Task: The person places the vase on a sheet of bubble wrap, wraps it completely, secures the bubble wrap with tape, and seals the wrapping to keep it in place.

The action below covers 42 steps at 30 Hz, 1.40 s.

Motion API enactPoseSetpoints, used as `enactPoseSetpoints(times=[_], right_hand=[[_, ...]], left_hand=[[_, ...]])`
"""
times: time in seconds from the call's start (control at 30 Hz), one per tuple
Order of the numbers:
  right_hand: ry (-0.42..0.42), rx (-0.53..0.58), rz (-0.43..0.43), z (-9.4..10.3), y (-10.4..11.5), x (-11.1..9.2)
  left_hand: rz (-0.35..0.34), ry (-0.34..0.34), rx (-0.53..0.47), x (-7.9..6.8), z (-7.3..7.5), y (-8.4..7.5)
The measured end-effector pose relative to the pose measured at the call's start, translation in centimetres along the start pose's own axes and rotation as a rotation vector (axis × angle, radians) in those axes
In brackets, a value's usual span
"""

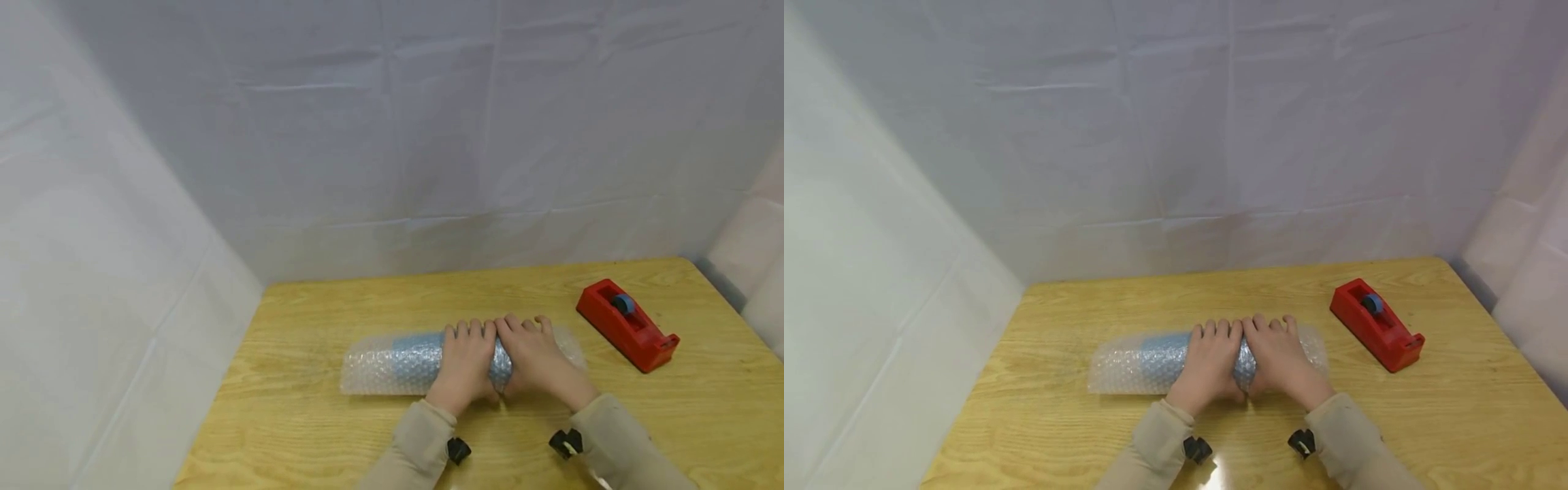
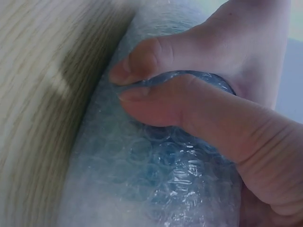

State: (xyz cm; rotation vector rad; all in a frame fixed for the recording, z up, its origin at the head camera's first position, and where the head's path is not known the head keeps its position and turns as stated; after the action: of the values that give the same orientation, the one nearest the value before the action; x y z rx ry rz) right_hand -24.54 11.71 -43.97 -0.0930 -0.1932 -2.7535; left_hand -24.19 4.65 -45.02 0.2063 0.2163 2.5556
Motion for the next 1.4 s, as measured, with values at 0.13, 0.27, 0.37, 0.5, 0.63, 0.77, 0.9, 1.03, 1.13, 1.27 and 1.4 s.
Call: enactPoseSetpoints(times=[0.13,0.27,0.37,0.5,0.63,0.77,0.9,1.03,1.13,1.27,1.4], right_hand=[[0.026,0.002,0.008,0.13,0.14,-0.17],[0.046,0.000,0.015,0.10,0.17,-0.22],[0.056,0.009,0.025,0.13,0.15,-0.26],[0.105,0.045,0.032,0.21,0.09,-0.33],[0.189,0.096,0.040,0.08,0.09,-0.32],[0.264,0.137,0.055,-0.06,0.24,-0.27],[0.322,0.147,0.044,-0.14,0.29,-0.27],[0.341,0.144,0.030,-0.18,0.45,-0.37],[0.333,0.143,0.021,-0.23,0.45,-0.41],[0.327,0.149,0.012,-0.46,0.11,-0.23],[0.353,0.174,0.013,-0.66,-0.24,-0.03]], left_hand=[[-0.002,0.020,-0.010,-0.04,0.09,-0.08],[-0.005,0.033,-0.008,-0.09,0.21,-0.17],[-0.004,0.051,-0.014,-0.10,0.30,-0.22],[-0.005,0.108,-0.047,-0.16,0.28,-0.33],[-0.009,0.175,-0.109,-0.22,0.15,-0.38],[-0.002,0.220,-0.168,-0.25,0.15,-0.30],[0.019,0.266,-0.188,-0.21,0.21,-0.36],[0.047,0.306,-0.162,-0.23,0.21,-0.47],[0.054,0.303,-0.138,-0.29,0.27,-0.49],[0.042,0.262,-0.136,-0.28,0.29,-0.45],[0.027,0.201,-0.155,-0.29,0.30,-0.50]])
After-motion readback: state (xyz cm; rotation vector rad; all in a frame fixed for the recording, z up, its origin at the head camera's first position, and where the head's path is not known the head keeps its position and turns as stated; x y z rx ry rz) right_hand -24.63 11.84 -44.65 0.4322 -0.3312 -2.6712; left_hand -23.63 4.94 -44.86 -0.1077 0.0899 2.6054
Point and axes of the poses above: each hand's wrist, its own x-axis towards the middle knuckle, its own z-axis out of the back of the hand, y = z × x, the point moved 8 cm from there along x, towards the middle knuckle, and after that the axes turned 6 degrees about -z, right-handed, at the moved point
